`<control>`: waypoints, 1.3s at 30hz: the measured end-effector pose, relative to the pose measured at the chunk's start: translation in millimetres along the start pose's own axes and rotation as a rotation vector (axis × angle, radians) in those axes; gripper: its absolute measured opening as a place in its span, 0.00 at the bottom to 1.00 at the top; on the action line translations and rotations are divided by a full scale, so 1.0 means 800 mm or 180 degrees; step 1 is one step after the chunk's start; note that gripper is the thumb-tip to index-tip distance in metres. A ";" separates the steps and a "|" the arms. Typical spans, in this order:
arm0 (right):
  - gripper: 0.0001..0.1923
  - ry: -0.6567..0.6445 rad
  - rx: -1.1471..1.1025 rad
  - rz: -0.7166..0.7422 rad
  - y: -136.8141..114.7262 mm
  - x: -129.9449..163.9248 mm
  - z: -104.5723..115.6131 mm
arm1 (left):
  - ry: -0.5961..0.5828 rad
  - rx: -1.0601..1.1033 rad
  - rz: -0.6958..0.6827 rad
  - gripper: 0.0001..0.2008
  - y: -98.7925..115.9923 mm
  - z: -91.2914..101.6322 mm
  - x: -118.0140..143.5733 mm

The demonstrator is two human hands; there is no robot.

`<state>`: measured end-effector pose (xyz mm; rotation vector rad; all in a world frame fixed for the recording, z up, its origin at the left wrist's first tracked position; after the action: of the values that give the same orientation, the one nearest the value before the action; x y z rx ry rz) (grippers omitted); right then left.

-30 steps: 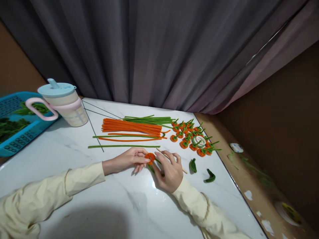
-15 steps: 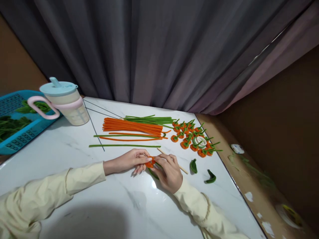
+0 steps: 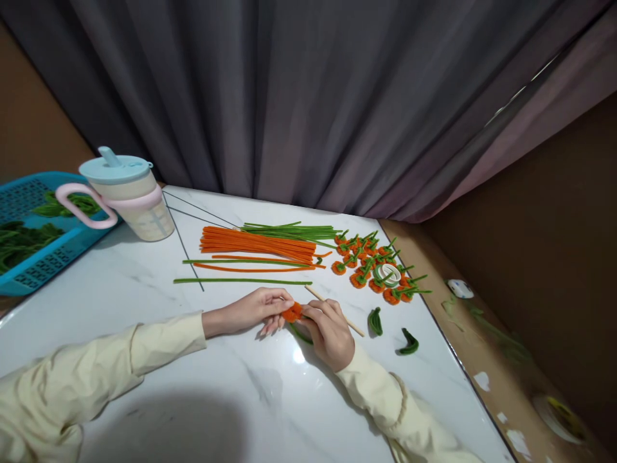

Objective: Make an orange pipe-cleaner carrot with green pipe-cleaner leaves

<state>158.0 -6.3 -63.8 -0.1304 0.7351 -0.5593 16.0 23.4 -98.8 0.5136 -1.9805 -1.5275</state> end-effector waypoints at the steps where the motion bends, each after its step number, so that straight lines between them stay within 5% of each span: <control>1: 0.08 0.0049 -0.0066 -0.0040 0.002 0.001 0.002 | -0.0043 -0.0029 -0.0008 0.19 0.002 0.001 0.001; 10: 0.07 0.0099 -0.0699 -0.0299 0.014 0.006 0.008 | 0.0041 -0.0894 -0.0439 0.15 0.022 0.002 0.008; 18: 0.08 -0.0003 -0.0602 -0.0100 0.006 0.008 0.001 | 0.0340 -0.0876 -0.0521 0.07 0.019 -0.004 0.009; 24: 0.08 0.0011 -0.0728 -0.0104 0.009 0.007 0.005 | 0.0292 -0.0419 -0.0507 0.11 0.016 0.000 0.009; 33: 0.07 -0.0120 -0.0221 -0.0042 0.005 0.005 0.004 | 0.0135 -0.0386 -0.0481 0.13 0.015 -0.003 0.010; 39: 0.08 -0.0128 0.0120 0.0311 -0.005 0.003 0.004 | 0.0088 -0.0966 -0.0600 0.12 0.019 -0.007 0.013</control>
<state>160.0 -11.4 -62.0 -0.0702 0.6876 -0.4758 12.4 17.0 -80.9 0.6014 -1.6755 -1.8854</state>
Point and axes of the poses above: each hand's wrist, its own x-axis away from the middle knuckle, its own z-axis out of the back of the hand, y = z × x, the point moved 5 cm from there along -x, towards the middle knuckle, and after that the axes turned 11 degrees about -y, right-handed, at the moved point
